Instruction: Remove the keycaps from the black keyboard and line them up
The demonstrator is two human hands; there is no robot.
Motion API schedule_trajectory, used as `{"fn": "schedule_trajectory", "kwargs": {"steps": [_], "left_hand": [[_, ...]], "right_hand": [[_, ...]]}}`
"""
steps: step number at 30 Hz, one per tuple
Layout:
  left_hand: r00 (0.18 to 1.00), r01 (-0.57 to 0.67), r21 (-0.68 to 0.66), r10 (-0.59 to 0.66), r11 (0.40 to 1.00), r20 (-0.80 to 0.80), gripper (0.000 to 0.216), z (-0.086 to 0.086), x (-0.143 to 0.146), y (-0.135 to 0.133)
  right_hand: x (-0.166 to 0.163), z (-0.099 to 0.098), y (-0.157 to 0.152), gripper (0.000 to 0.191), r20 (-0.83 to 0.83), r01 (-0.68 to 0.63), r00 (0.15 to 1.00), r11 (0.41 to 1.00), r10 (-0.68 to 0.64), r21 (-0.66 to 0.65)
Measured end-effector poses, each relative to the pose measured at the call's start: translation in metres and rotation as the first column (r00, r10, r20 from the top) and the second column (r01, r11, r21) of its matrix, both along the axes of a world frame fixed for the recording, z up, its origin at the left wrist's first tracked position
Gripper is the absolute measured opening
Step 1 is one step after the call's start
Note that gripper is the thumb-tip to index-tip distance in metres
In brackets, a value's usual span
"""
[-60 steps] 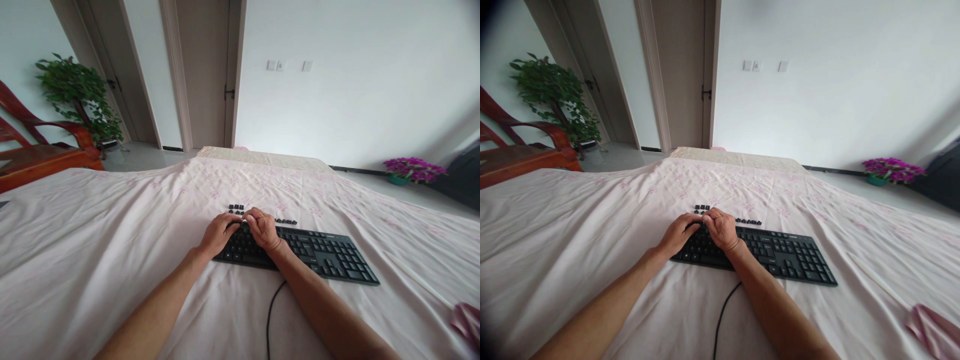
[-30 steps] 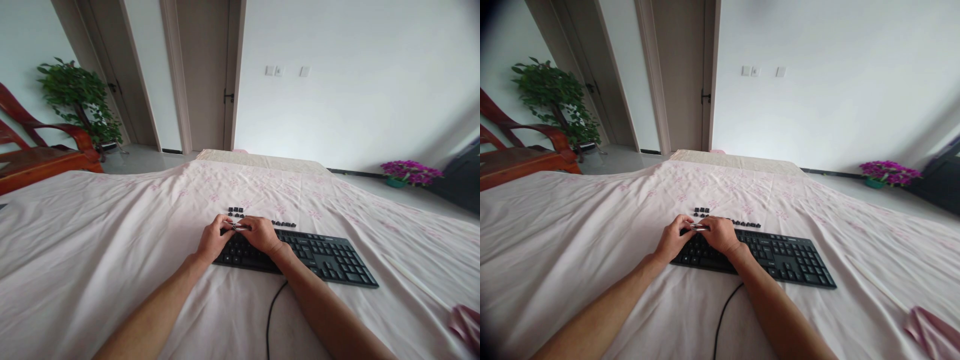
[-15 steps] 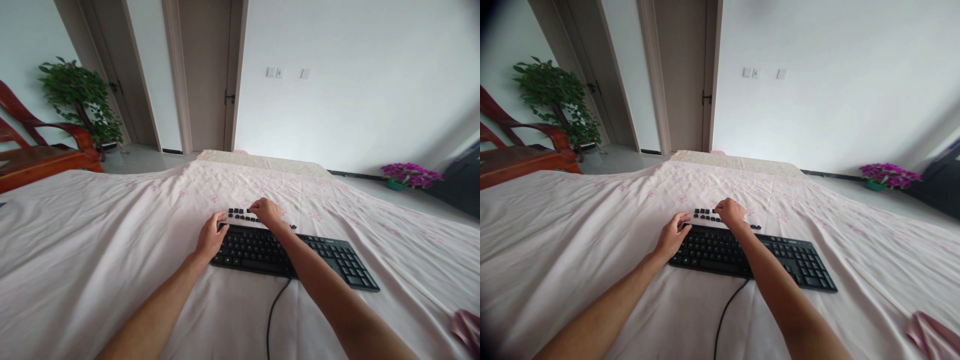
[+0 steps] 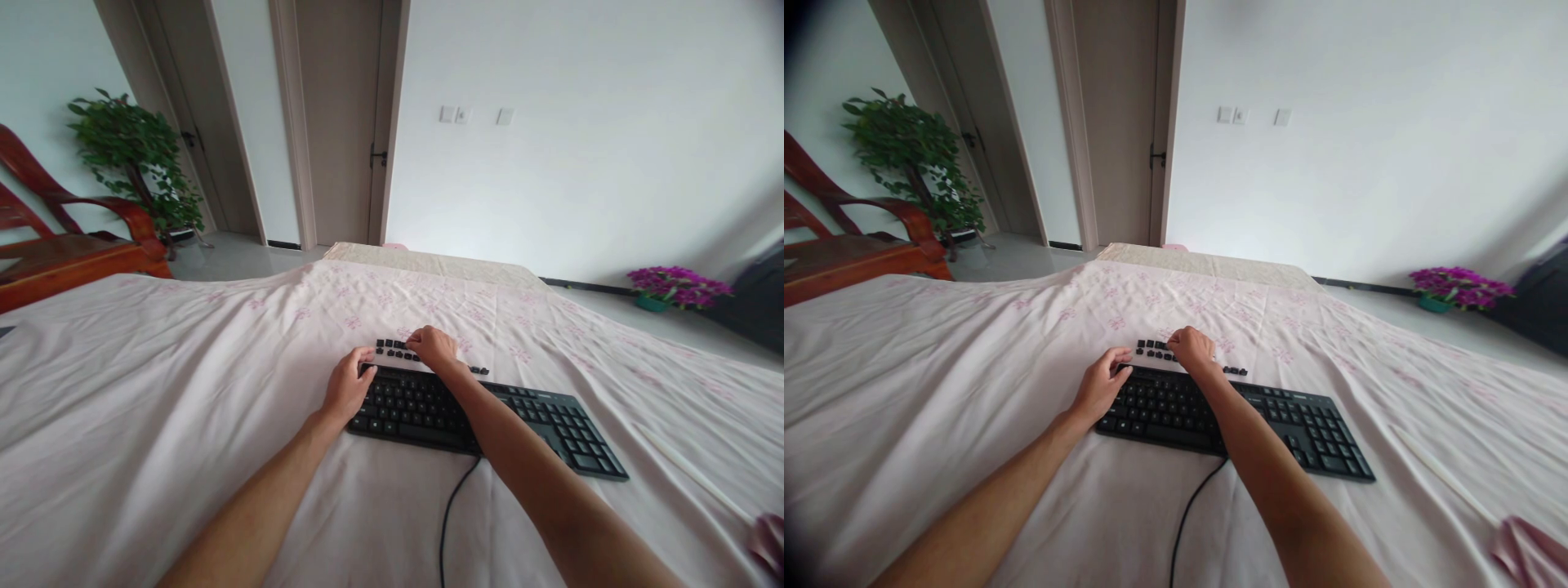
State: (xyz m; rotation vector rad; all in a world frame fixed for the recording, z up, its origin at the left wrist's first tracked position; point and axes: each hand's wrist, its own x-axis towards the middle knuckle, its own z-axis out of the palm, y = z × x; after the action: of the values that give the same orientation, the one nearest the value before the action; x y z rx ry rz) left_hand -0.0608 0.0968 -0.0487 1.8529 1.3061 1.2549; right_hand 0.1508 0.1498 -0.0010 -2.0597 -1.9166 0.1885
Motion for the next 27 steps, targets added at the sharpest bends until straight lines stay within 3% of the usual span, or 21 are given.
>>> {"fn": "schedule_trajectory", "kwargs": {"steps": [9, 12, 15, 16, 20, 27], "left_hand": [[1.000, 0.024, -0.002, -0.024, 1.000, 0.015, 0.029, 0.002, 0.000, -0.001], [1.000, 0.028, -0.002, -0.028, 1.000, 0.008, 0.027, 0.005, 0.001, -0.002], [0.999, 0.019, 0.029, -0.018, 0.999, -0.034, 0.025, 0.008, 0.001, -0.003], [0.998, 0.016, 0.051, -0.013, 0.999, -0.059, 0.024, 0.010, 0.001, -0.004], [0.983, 0.050, 0.173, -0.017, 0.984, -0.185, 0.020, 0.020, 0.002, -0.011], [0.964, 0.117, 0.211, -0.060, 0.970, -0.260, 0.020, 0.036, 0.016, -0.025]], "right_hand": [[0.003, 0.010, -0.006, 0.029, -0.012, -0.024, 1.000, 0.998, 0.025, 0.058], [0.003, 0.029, -0.017, 0.038, -0.089, -0.165, 0.980, 0.976, 0.179, 0.145], [0.000, 0.051, -0.037, 0.048, -0.119, -0.384, 0.900, 0.892, 0.419, 0.237], [-0.001, 0.056, -0.045, 0.050, -0.115, -0.399, 0.893, 0.883, 0.436, 0.247], [-0.005, 0.058, -0.067, 0.042, -0.238, -0.383, 0.863, 0.884, 0.446, 0.269], [-0.002, 0.043, -0.082, 0.017, -0.467, -0.356, 0.808, 0.929, 0.359, 0.099]]}}
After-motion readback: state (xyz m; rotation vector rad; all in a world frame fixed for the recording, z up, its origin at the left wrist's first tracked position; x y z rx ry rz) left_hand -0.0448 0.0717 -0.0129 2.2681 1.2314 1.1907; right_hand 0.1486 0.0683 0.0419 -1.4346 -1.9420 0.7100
